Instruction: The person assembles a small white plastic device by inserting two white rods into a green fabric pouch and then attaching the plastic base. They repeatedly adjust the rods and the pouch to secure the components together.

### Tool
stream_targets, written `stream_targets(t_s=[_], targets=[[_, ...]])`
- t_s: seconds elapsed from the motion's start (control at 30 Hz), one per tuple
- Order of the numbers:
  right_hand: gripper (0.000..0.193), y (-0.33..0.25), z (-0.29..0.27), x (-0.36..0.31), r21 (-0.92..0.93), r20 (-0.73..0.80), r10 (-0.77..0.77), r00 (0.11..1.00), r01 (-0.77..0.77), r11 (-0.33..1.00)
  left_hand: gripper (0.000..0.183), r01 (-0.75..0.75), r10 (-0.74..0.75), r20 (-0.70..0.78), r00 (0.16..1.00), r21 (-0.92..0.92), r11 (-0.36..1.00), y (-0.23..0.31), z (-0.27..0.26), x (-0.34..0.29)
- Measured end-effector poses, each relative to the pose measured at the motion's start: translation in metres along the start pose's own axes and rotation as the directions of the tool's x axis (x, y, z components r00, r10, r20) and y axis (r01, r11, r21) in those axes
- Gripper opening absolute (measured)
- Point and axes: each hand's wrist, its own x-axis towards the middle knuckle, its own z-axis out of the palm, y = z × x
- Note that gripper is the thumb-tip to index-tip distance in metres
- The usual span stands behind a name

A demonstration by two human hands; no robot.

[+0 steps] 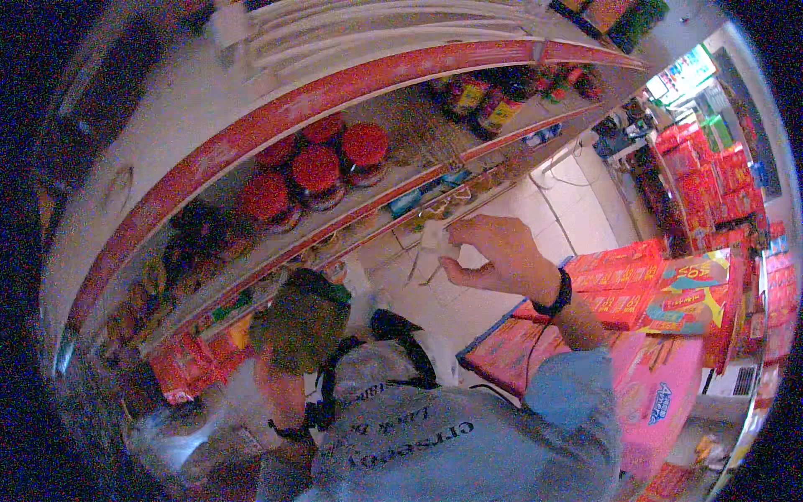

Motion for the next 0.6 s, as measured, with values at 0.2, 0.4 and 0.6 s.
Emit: stream_targets(t_s=[0.2, 0.4, 0.6], targets=[[0.027, -0.062, 0.011, 0.002, -0.023, 0.040, -0.158, 0.987, 0.159, 0.987, 0.041, -0.014, 0.021, 0.094, 0.995, -0.078, 0.997, 0.028, 0.009, -0.024], [0.040, -0.108, 0.040, 0.006, 0.219, -0.116, -0.191, 0.975, 0.213, 0.952, 0.040, -0.111, 0.103, 0.254, 0.962, 0.018, 0.994, 0.037, -0.014, -0.046], [0.043, -0.157, 0.072, 0.016, 0.344, -0.133, -0.213, 0.968, 0.247, 0.906, 0.038, -0.202, 0.202, 0.177, 0.963, -0.016, 0.979, 0.042, -0.029, -0.068]])
